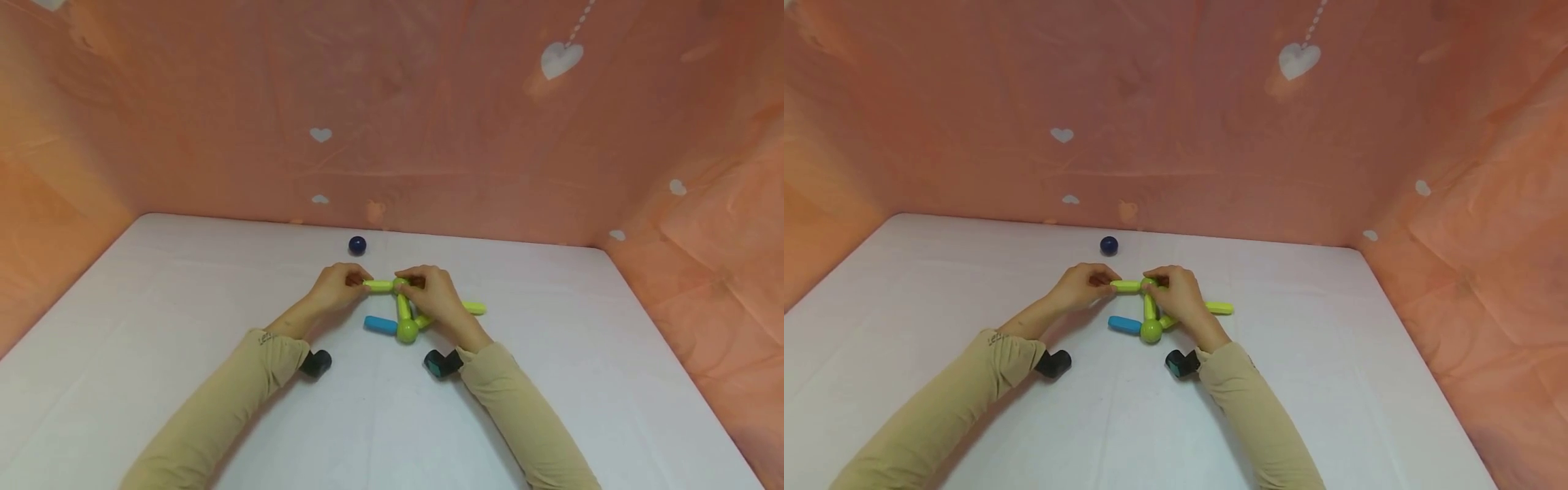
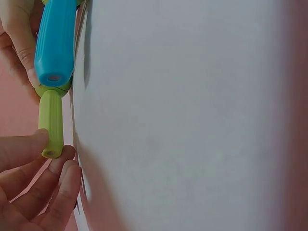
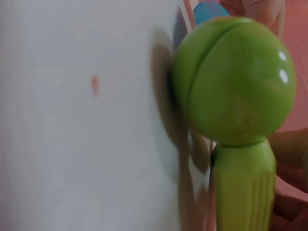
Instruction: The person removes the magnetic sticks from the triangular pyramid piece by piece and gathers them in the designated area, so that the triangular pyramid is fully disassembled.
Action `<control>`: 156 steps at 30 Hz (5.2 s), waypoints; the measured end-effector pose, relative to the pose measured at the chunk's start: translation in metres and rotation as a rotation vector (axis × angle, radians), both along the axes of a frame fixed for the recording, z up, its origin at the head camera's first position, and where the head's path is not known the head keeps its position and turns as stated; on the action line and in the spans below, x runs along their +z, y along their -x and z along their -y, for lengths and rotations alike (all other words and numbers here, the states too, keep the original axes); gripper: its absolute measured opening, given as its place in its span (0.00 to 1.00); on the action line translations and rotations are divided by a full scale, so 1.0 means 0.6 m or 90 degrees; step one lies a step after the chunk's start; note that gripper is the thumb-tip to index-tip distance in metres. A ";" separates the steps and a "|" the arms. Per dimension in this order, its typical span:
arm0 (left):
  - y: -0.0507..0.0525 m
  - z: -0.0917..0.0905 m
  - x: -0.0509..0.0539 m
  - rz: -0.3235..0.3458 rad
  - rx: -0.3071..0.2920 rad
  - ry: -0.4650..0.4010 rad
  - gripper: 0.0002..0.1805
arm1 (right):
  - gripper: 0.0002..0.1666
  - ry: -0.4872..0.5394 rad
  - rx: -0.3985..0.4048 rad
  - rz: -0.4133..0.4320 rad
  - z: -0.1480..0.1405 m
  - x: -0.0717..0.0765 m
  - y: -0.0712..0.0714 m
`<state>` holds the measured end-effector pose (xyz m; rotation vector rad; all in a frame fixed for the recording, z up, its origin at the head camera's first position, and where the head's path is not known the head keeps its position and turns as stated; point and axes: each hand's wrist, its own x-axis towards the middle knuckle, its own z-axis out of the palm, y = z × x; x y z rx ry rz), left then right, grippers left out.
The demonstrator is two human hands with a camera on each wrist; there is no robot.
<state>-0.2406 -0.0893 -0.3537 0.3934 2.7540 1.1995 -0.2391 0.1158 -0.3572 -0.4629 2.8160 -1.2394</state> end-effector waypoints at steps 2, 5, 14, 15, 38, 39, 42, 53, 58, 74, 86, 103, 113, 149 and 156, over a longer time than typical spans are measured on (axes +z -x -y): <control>0.000 0.000 0.001 -0.002 0.000 0.002 0.10 | 0.15 0.002 -0.002 -0.008 0.001 0.000 0.001; 0.000 -0.001 0.004 -0.001 0.000 0.005 0.09 | 0.15 0.007 -0.003 -0.010 0.002 0.001 0.001; 0.001 -0.001 0.010 0.034 -0.001 0.024 0.09 | 0.15 0.018 -0.005 -0.007 0.002 0.000 0.002; 0.001 -0.001 0.010 0.039 0.000 0.025 0.09 | 0.15 0.019 -0.005 -0.006 0.003 0.000 0.002; -0.010 0.018 0.011 0.067 -0.017 0.036 0.08 | 0.14 0.013 -0.002 0.000 0.016 -0.001 -0.001; -0.012 0.019 0.012 0.070 -0.015 0.037 0.08 | 0.14 0.013 -0.002 -0.003 0.018 -0.001 -0.001; -0.018 0.025 0.015 0.084 -0.007 0.039 0.08 | 0.14 0.014 0.004 -0.006 0.022 -0.002 -0.002; -0.032 0.112 0.013 0.095 -0.003 0.011 0.12 | 0.15 0.008 -0.002 0.011 0.016 -0.001 -0.001; -0.034 0.133 0.014 0.093 0.018 0.010 0.13 | 0.15 0.019 0.005 0.013 0.014 -0.001 -0.002; -0.036 0.152 0.027 0.063 0.063 0.047 0.14 | 0.15 0.027 0.006 0.019 0.018 -0.001 -0.002; -0.051 0.138 0.038 -0.051 0.044 0.061 0.17 | 0.27 -0.025 0.069 0.007 -0.012 0.018 -0.021; -0.068 0.088 0.026 -0.008 -0.010 0.007 0.13 | 0.22 0.007 0.124 -0.001 -0.052 0.026 -0.070; -0.071 0.060 0.022 0.042 -0.052 0.005 0.13 | 0.21 0.012 0.206 0.067 -0.057 0.020 -0.073; -0.085 0.029 0.021 0.112 -0.019 -0.048 0.09 | 0.20 0.004 0.111 0.088 -0.041 0.018 -0.063; -0.094 0.088 0.021 0.088 0.005 -0.056 0.11 | 0.19 0.023 0.095 0.120 -0.043 0.016 -0.059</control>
